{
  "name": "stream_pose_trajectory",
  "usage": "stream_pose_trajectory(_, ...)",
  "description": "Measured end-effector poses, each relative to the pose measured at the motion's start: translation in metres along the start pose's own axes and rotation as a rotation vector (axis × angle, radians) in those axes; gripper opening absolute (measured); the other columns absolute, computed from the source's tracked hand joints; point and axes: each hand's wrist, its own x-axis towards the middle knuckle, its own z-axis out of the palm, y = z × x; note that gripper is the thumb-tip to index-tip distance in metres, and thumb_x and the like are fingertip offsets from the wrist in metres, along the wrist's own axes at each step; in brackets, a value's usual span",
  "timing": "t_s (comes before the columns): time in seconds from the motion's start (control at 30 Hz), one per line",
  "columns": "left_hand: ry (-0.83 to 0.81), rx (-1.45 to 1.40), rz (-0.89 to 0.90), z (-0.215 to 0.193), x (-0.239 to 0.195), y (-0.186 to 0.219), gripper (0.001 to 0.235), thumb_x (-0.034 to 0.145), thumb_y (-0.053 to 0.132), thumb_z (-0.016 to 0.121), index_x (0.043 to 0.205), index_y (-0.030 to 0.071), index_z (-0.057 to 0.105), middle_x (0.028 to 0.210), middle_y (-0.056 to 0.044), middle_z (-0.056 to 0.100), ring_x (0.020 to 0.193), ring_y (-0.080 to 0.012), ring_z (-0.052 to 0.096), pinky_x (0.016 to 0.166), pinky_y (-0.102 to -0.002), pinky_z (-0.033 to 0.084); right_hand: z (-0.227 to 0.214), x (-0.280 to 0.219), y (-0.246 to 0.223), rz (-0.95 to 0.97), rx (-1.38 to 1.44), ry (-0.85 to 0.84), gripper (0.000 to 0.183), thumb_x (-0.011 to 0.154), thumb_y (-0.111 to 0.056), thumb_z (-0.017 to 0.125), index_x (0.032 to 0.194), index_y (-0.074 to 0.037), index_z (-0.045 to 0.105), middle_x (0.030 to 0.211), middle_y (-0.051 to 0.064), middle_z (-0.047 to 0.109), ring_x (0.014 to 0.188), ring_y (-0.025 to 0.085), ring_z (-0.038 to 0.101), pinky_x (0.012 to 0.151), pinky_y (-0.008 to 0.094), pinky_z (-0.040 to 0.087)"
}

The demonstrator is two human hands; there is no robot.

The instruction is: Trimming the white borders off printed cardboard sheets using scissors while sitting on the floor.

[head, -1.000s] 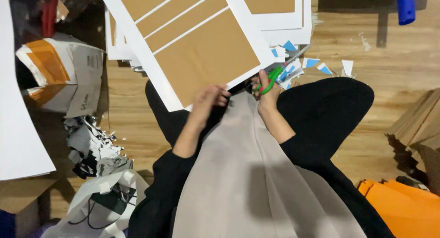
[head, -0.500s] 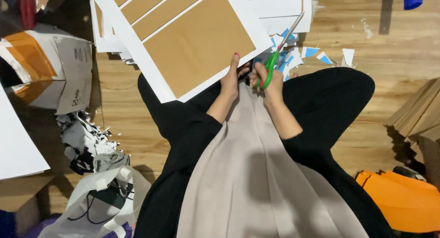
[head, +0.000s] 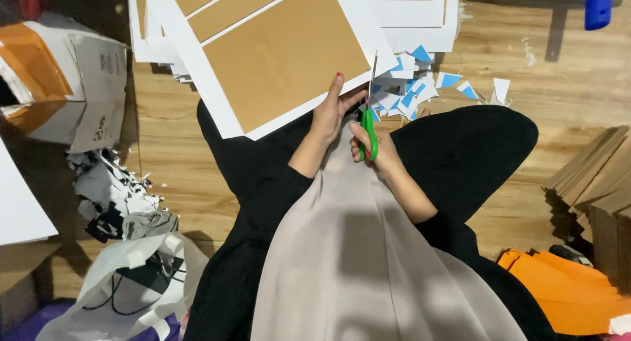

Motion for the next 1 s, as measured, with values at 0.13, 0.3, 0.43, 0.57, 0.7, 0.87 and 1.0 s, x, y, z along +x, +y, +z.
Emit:
stream_pose_trajectory(0.13, -0.032, -0.06, 0.012, -0.016, 0.008, -0.007, 0.058, 0.086, 0.026, 0.06, 0.129, -0.006, 0.037, 0.136, -0.018, 0.027, 0.097, -0.0463, 0.055, 0.091, -0.047, 0.046, 0.006, -0.002, -0.004, 0.007, -0.001, 0.0, 0.042, 0.08, -0.039, 0.067, 0.064, -0.002, 0.057, 0.048, 0.011, 0.053, 0.037, 0.015, 0.057, 0.025, 0.018, 0.035)
stream_pose_trajectory(0.3, -0.075, -0.054, -0.003, -0.016, 0.009, -0.007, 0.059, 0.088, 0.032, 0.058, 0.128, -0.006, 0.037, 0.124, -0.029, 0.04, 0.101, -0.0455, 0.053, 0.093, -0.046, 0.046, 0.006, -0.005, -0.008, 0.007, -0.017, 0.015, 0.041, 0.08, -0.038, 0.067, 0.061, -0.004, 0.056, 0.046, 0.009, 0.052, 0.037, 0.014, 0.056, 0.026, 0.016, 0.035)
stream_pose_trajectory(0.43, -0.087, -0.058, 0.017, -0.015, 0.009, -0.008, 0.056, 0.088, 0.028, 0.059, 0.126, -0.008, 0.039, 0.127, -0.025, 0.037, 0.102, -0.0436, 0.054, 0.093, -0.045, 0.047, 0.006, -0.006, -0.012, 0.002, -0.001, 0.03, 0.04, 0.08, -0.036, 0.068, 0.06, -0.004, 0.055, 0.046, 0.008, 0.051, 0.036, 0.013, 0.056, 0.026, 0.016, 0.034)
stream_pose_trajectory(0.57, -0.1, -0.062, 0.027, -0.016, 0.009, -0.009, 0.054, 0.089, 0.028, 0.058, 0.125, -0.009, 0.039, 0.122, -0.028, 0.041, 0.101, -0.0435, 0.054, 0.091, -0.045, 0.048, 0.007, -0.007, -0.013, 0.01, -0.001, 0.038, 0.041, 0.08, -0.036, 0.068, 0.059, -0.004, 0.054, 0.045, 0.008, 0.05, 0.035, 0.013, 0.055, 0.025, 0.016, 0.033)
stream_pose_trajectory(0.7, -0.102, -0.04, 0.029, -0.016, 0.009, -0.01, 0.052, 0.09, 0.029, 0.057, 0.123, -0.007, 0.04, 0.119, -0.031, 0.044, 0.1, -0.043, 0.055, 0.09, -0.044, 0.049, 0.004, -0.005, -0.013, 0.023, -0.011, 0.036, 0.042, 0.079, -0.037, 0.068, 0.058, -0.004, 0.054, 0.045, 0.007, 0.049, 0.034, 0.013, 0.054, 0.026, 0.016, 0.033)
stream_pose_trajectory(0.87, -0.086, -0.05, 0.028, -0.018, 0.012, -0.013, 0.051, 0.09, 0.027, 0.057, 0.123, -0.008, 0.041, 0.119, -0.029, 0.044, 0.099, -0.0436, 0.055, 0.088, -0.044, 0.05, 0.004, -0.008, -0.017, 0.032, -0.01, 0.033, 0.042, 0.079, -0.038, 0.068, 0.057, -0.005, 0.053, 0.044, 0.006, 0.049, 0.034, 0.012, 0.053, 0.026, 0.015, 0.033)
stream_pose_trajectory(1.0, -0.071, -0.057, 0.018, -0.018, 0.011, -0.012, 0.052, 0.089, 0.025, 0.058, 0.124, -0.009, 0.04, 0.13, -0.024, 0.035, 0.102, -0.0445, 0.053, 0.089, -0.044, 0.051, 0.004, -0.006, -0.016, 0.039, -0.02, 0.024, 0.043, 0.078, -0.039, 0.069, 0.057, -0.005, 0.053, 0.044, 0.006, 0.048, 0.034, 0.012, 0.053, 0.027, 0.016, 0.034)
